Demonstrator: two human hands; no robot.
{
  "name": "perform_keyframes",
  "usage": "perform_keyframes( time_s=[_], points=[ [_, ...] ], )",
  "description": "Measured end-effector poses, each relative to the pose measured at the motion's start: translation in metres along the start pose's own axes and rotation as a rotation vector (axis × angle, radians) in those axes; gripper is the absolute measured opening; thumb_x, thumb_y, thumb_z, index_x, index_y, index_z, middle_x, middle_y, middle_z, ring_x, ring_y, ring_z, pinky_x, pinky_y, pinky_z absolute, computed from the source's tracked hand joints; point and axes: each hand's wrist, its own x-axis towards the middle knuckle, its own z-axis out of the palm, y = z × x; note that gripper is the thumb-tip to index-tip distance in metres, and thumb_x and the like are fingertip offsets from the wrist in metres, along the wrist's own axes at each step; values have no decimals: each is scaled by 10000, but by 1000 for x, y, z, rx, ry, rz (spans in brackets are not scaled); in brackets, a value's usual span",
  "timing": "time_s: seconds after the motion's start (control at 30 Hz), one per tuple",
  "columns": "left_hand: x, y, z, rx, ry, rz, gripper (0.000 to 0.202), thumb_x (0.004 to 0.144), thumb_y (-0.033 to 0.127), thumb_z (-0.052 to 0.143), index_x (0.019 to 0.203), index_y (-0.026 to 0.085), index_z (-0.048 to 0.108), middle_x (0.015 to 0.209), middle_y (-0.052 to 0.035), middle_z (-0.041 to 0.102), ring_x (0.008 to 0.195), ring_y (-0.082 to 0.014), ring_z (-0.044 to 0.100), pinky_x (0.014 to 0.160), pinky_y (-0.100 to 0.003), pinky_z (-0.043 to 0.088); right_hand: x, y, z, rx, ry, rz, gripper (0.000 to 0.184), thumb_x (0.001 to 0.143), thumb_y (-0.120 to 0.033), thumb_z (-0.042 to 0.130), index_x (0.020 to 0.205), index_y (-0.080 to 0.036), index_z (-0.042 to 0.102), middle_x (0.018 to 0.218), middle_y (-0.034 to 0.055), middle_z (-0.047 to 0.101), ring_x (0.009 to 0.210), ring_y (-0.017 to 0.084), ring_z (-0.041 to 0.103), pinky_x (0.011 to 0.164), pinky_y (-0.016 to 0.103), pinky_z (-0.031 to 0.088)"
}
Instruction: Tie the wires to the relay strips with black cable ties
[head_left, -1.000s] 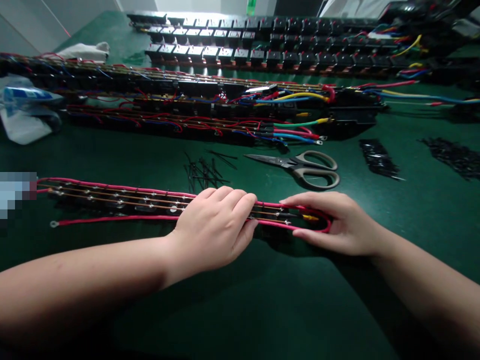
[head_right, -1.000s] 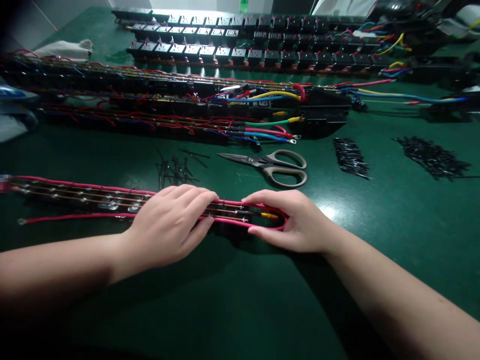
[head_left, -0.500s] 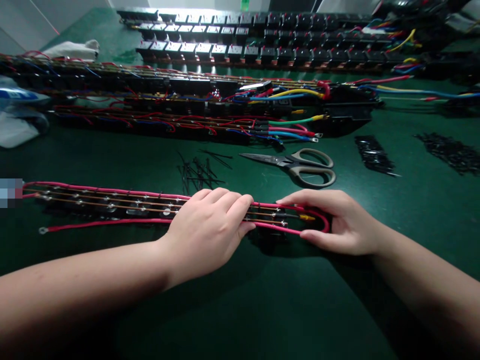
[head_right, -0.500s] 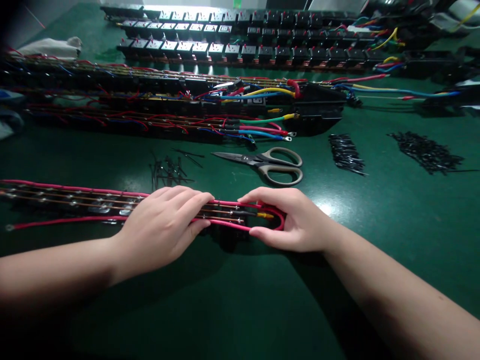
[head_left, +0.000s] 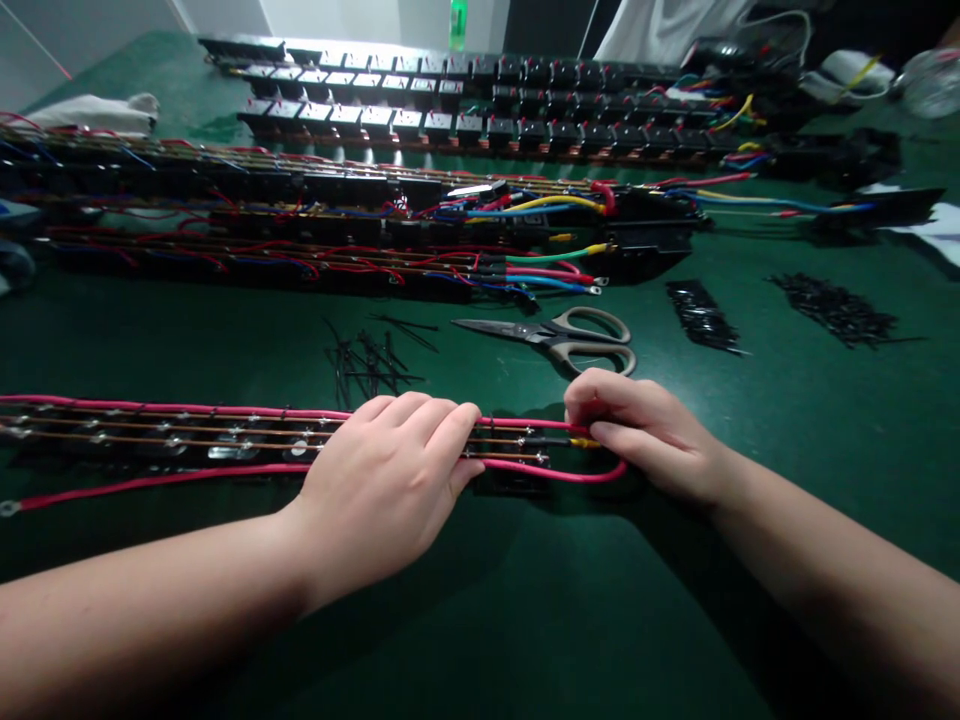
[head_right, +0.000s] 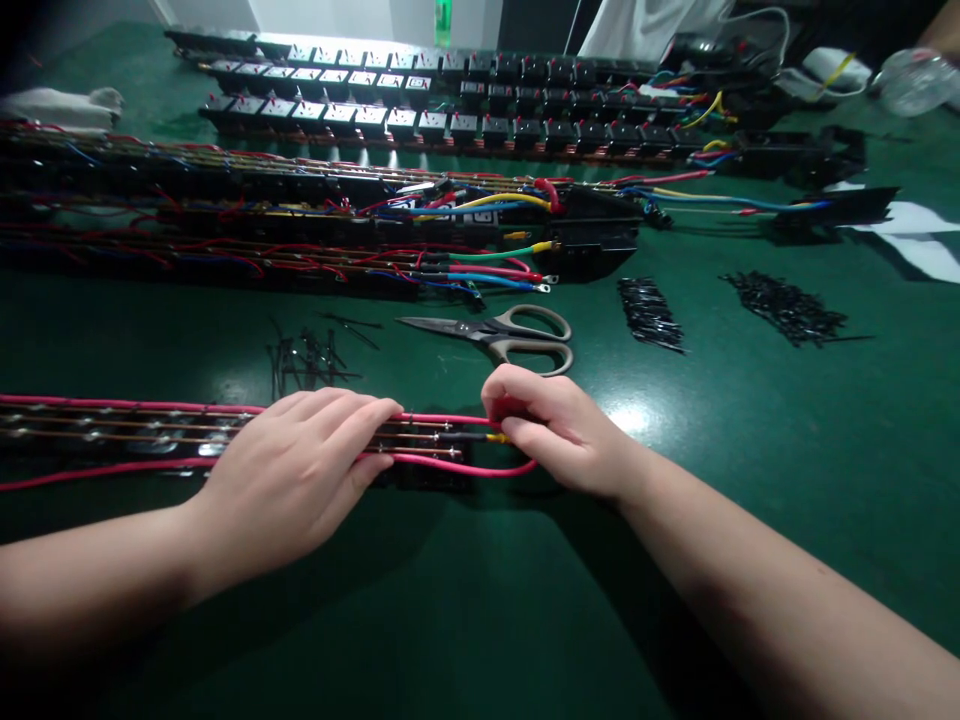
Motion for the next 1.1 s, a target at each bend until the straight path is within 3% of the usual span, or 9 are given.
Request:
perform_keyframes(
  time_s=[0.13, 0.27, 0.37, 0.5, 0.63, 0.77, 0.9, 1.1],
  points=[
    [0, 1, 0, 9, -3, -5, 258, 1033, 263, 455, 1220, 125, 567, 1112, -112, 723, 943, -286, 683, 739, -415, 524, 3, 0, -1, -12, -19, -13, 38, 865, -186, 592, 862, -220, 609, 729, -24, 548, 593, 123, 491, 529, 258, 371],
    [-1, 2, 0, 4, -14, -16, 253, 1033, 258, 459, 1227, 133, 562, 1118, -103, 721, 957, -282, 682, 754, -412, 524, 6, -2, 3, 7, 45, 28, 57, 945, -201, 557, 912, -225, 597, 756, -15, 560, 622, 126, 512, 539, 243, 409],
    [-1, 2, 0, 3, -4, -16, 264, 1033, 259, 466, 1243, 128, 559, 1121, -101, 722, 967, -277, 680, 777, -412, 526, 7, -5, 5, 28, 133, 36, 66, 975, -245, 555, 961, -236, 619, 855, 16, 609, 735, 153, 582, 620, 263, 477],
    [-1, 0, 1, 9, 5, -6, 258, 1032, 262, 478, 1232, 126, 567, 1109, -100, 726, 952, -275, 677, 776, -410, 527, 8, -13, 5, -36, 277, -68, 59, 935, -242, 644, 908, -256, 695, 924, 35, 634, 862, 186, 599, 724, 307, 496],
    [0, 1, 1, 20, 11, 12, 264, 1026, 267, 502, 1229, 114, 573, 1113, -111, 728, 941, -277, 677, 767, -407, 531, 9, -20, 8, -64, 460, -46, 66, 913, -215, 691, 923, -276, 715, 889, 11, 652, 787, 158, 588, 679, 296, 472],
    [1, 6, 2, 16, 40, 29, 271, 1029, 277, 511, 1224, 104, 584, 1110, -108, 733, 965, -267, 676, 793, -401, 541, 11, -25, 12, 91, 593, 32, 63, 863, -231, 765, 889, -285, 742, 855, -5, 694, 743, 136, 604, 661, 273, 495],
    [0, 12, 3, 28, 83, 62, 263, 1030, 269, 507, 1198, 94, 606, 1116, -115, 737, 1038, -272, 669, 841, -398, 551, 11, -32, 12, 263, 603, 67, 93, 804, -223, 815, 854, -280, 760, 834, -14, 702, 707, 127, 613, 646, 272, 511],
    [1, 17, 2, 24, 92, 87, 271, 1030, 270, 497, 1192, 88, 617, 1108, -116, 744, 1046, -272, 674, 846, -405, 568, 10, -44, 14, 450, 495, 169, 86, 780, -240, 822, 808, -241, 741, 761, -16, 706, 612, 103, 584, 533, 241, 474]
  ],
)
